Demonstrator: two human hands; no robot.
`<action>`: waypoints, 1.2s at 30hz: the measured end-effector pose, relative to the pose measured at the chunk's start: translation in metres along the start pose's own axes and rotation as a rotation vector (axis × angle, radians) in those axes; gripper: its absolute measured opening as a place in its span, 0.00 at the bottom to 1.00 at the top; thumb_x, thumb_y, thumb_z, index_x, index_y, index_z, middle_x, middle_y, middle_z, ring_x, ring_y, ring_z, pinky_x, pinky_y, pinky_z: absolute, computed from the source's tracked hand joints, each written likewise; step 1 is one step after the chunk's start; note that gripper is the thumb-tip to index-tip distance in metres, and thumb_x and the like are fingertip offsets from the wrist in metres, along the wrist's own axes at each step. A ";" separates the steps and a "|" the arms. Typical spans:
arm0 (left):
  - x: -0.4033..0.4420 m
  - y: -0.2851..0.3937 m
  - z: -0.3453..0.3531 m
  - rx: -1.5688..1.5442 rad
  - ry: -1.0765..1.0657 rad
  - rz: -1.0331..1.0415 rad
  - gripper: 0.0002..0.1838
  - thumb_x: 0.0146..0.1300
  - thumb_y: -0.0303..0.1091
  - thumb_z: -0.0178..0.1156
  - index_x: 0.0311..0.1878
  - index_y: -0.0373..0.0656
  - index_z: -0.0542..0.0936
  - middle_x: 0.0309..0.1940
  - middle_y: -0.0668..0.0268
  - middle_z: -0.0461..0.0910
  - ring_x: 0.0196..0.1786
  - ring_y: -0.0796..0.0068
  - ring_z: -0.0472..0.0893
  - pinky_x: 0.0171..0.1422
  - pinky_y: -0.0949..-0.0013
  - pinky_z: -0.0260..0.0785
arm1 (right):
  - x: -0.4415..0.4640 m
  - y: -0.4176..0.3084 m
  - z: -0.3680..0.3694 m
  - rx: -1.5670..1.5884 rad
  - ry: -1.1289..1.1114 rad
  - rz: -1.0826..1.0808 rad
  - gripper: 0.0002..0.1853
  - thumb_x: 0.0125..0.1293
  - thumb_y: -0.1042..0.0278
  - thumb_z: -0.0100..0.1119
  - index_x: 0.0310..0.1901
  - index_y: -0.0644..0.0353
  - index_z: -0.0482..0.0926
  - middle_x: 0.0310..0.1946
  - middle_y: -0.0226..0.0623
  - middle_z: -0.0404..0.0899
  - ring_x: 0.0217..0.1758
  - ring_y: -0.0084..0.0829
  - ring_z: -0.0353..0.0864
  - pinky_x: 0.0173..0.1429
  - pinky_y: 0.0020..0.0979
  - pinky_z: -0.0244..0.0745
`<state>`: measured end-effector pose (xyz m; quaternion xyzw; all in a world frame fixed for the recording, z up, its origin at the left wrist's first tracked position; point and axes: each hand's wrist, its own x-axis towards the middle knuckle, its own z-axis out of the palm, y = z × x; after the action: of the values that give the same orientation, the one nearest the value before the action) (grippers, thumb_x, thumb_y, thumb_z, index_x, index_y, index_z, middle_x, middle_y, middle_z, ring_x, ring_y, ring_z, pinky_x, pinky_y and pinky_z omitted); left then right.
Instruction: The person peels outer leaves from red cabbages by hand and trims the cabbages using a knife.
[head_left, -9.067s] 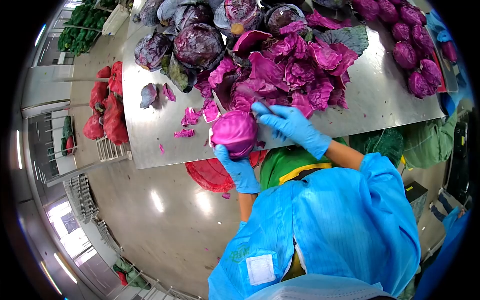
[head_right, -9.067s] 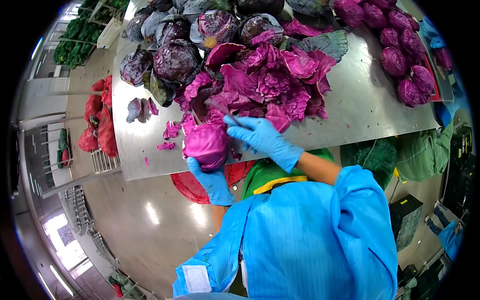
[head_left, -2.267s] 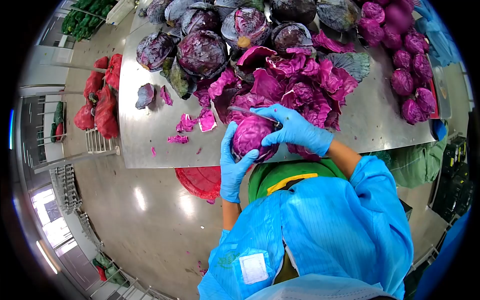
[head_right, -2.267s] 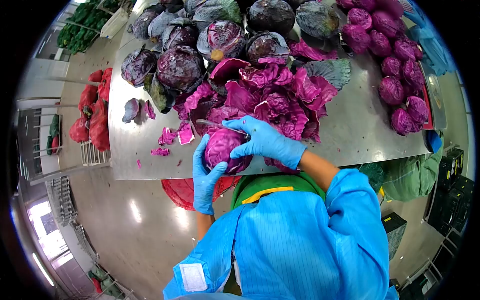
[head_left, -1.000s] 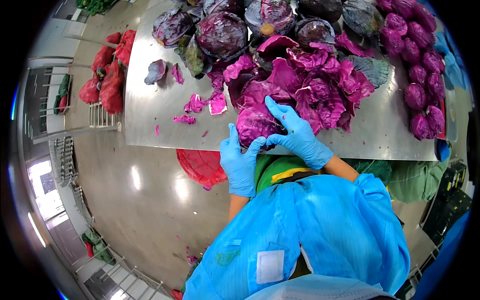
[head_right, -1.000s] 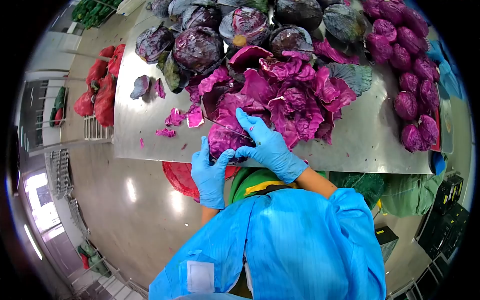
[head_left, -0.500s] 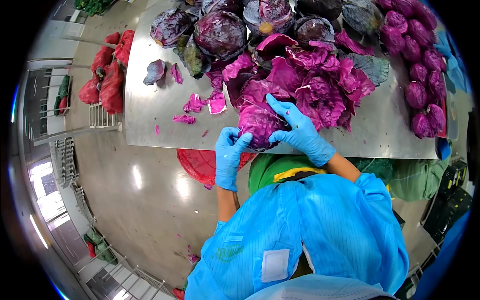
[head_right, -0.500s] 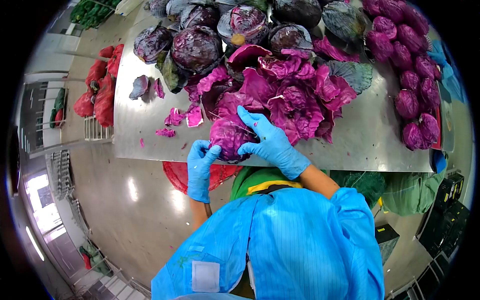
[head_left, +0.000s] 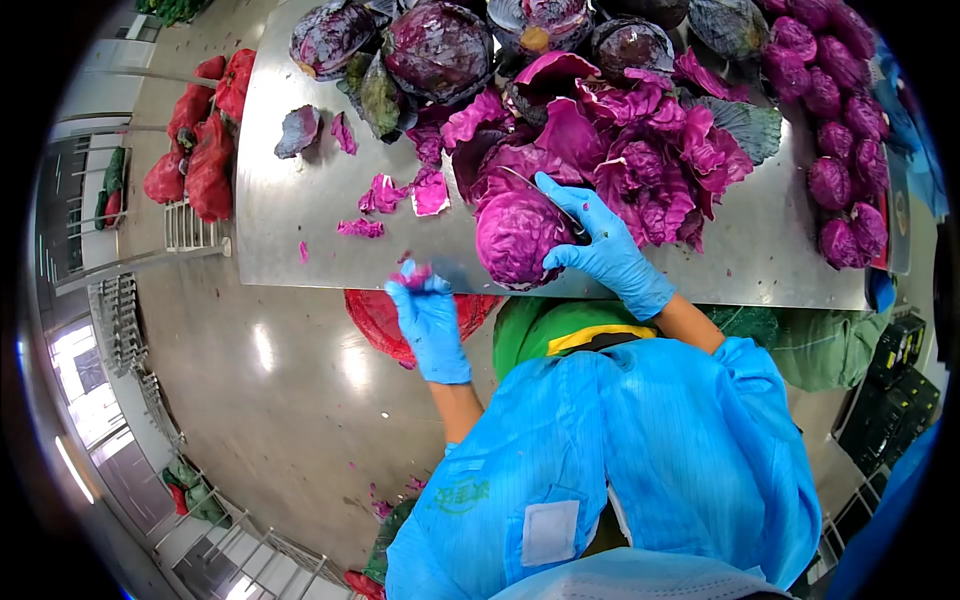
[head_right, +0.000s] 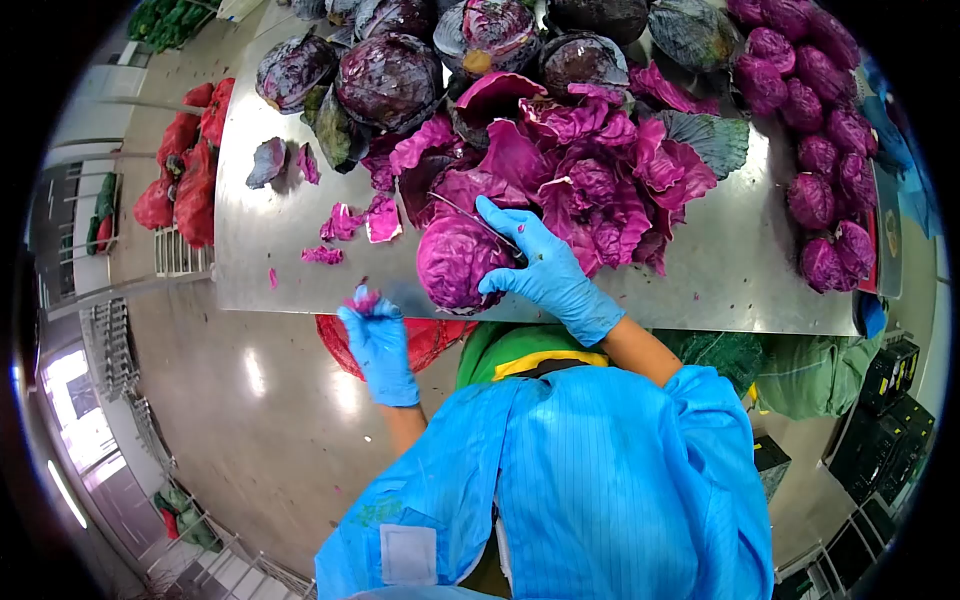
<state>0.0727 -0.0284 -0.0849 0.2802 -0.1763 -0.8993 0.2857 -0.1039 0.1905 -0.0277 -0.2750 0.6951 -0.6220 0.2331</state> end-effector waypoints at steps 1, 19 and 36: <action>-0.005 0.009 0.029 0.352 0.124 0.114 0.27 0.67 0.48 0.64 0.60 0.36 0.74 0.50 0.58 0.78 0.53 0.67 0.76 0.56 0.62 0.71 | 0.000 0.002 0.001 -0.002 0.001 -0.018 0.48 0.48 0.71 0.78 0.73 0.53 0.64 0.70 0.35 0.67 0.70 0.28 0.69 0.75 0.32 0.63; -0.018 -0.036 0.115 1.421 -0.373 0.181 0.55 0.38 0.40 0.85 0.68 0.39 0.63 0.61 0.57 0.70 0.62 0.66 0.73 0.68 0.63 0.68 | -0.021 0.005 0.007 -0.772 0.155 -0.307 0.36 0.59 0.65 0.66 0.71 0.55 0.69 0.55 0.44 0.80 0.40 0.39 0.85 0.35 0.32 0.81; -0.027 -0.060 0.111 1.623 -0.437 0.677 0.56 0.41 0.43 0.84 0.70 0.35 0.62 0.66 0.54 0.66 0.70 0.58 0.67 0.76 0.59 0.57 | -0.018 0.006 -0.003 -0.218 0.112 -0.057 0.28 0.64 0.65 0.68 0.66 0.54 0.75 0.50 0.36 0.77 0.51 0.31 0.80 0.53 0.29 0.77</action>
<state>-0.0012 0.0522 -0.0159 0.1517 -0.8793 -0.3998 0.2096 -0.0934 0.2048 -0.0340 -0.2833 0.7625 -0.5633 0.1450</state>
